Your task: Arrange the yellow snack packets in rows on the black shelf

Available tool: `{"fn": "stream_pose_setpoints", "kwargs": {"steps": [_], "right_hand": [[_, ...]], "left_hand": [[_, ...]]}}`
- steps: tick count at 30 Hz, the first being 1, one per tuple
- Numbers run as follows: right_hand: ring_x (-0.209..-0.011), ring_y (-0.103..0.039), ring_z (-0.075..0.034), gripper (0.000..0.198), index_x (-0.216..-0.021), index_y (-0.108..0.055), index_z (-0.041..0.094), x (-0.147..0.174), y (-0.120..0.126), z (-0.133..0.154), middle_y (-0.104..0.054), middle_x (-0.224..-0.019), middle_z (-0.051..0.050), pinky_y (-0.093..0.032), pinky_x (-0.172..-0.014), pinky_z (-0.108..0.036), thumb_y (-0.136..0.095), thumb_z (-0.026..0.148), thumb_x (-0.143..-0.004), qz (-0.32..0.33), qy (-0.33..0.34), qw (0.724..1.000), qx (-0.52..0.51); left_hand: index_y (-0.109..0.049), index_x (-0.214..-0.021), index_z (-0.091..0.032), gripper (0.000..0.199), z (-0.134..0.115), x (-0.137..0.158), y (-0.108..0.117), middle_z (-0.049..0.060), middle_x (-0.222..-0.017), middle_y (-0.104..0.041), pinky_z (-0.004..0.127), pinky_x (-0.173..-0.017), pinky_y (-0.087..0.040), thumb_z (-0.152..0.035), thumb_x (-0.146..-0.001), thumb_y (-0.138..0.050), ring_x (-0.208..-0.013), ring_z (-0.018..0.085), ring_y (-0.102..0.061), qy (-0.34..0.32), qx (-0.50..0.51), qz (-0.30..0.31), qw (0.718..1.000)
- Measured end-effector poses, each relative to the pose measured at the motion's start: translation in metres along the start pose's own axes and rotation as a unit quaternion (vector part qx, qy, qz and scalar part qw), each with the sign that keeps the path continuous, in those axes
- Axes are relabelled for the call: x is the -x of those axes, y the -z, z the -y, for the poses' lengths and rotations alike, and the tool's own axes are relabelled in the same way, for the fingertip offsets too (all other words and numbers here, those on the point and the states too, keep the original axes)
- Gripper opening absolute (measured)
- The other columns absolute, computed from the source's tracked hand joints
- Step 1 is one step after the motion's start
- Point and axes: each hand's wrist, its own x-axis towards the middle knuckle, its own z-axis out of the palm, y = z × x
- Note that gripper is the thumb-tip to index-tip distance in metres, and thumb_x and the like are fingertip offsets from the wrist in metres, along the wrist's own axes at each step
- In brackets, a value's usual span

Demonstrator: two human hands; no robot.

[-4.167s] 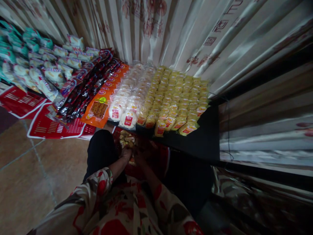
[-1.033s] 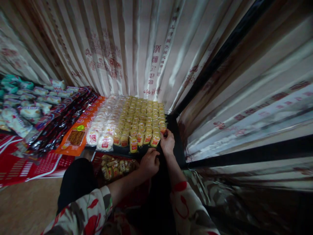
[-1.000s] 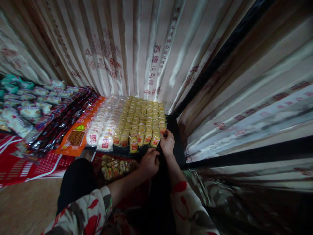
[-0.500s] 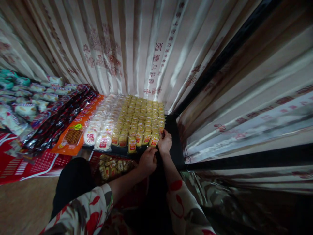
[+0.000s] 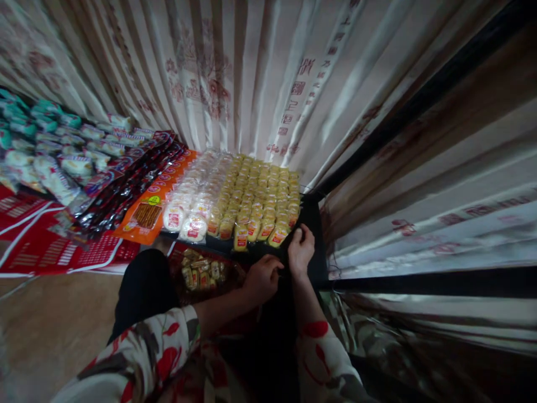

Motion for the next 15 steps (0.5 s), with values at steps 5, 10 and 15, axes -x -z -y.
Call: {"fn": "stream_pose_setpoints", "kwargs": {"steps": [5, 10, 15], "right_hand": [[-0.091, -0.062, -0.019, 0.048, -0.119, -0.053, 0.013, 0.052, 0.012, 0.020, -0.064, -0.103, -0.012, -0.049, -0.072, -0.029, -0.040, 0.047, -0.088, -0.031, -0.084, 0.988, -0.123], [-0.067, -0.059, -0.015, 0.037, -0.105, -0.057, 0.015, 0.117, 0.026, 0.044, -0.065, -0.079, -0.006, -0.047, -0.062, -0.026, -0.044, 0.044, -0.087, 0.035, -0.085, 0.987, -0.135], [-0.066, -0.063, -0.017, 0.031, -0.096, -0.062, 0.018, 0.178, 0.009, 0.043, -0.067, -0.071, -0.004, -0.051, -0.067, -0.029, -0.042, 0.040, -0.088, 0.310, -0.025, 0.942, -0.125]], "left_hand": [[-0.066, -0.086, -0.016, 0.030, 0.006, 0.031, 0.008, 0.006, -0.092, -0.066, 0.028, -0.085, -0.050, -0.003, -0.075, -0.041, -0.087, 0.016, -0.062, 0.042, 0.012, 0.045, 0.998], [-0.067, -0.086, -0.015, 0.030, 0.036, 0.066, 0.024, 0.007, -0.092, -0.067, 0.028, -0.086, -0.048, -0.004, -0.076, -0.041, -0.089, 0.017, -0.061, 0.094, -0.019, 0.080, 0.992], [-0.065, -0.095, -0.015, 0.025, 0.088, 0.088, 0.047, 0.008, -0.097, -0.068, 0.028, -0.085, -0.047, -0.013, -0.082, -0.043, -0.090, 0.017, -0.062, 0.251, -0.076, 0.074, 0.962]]}}
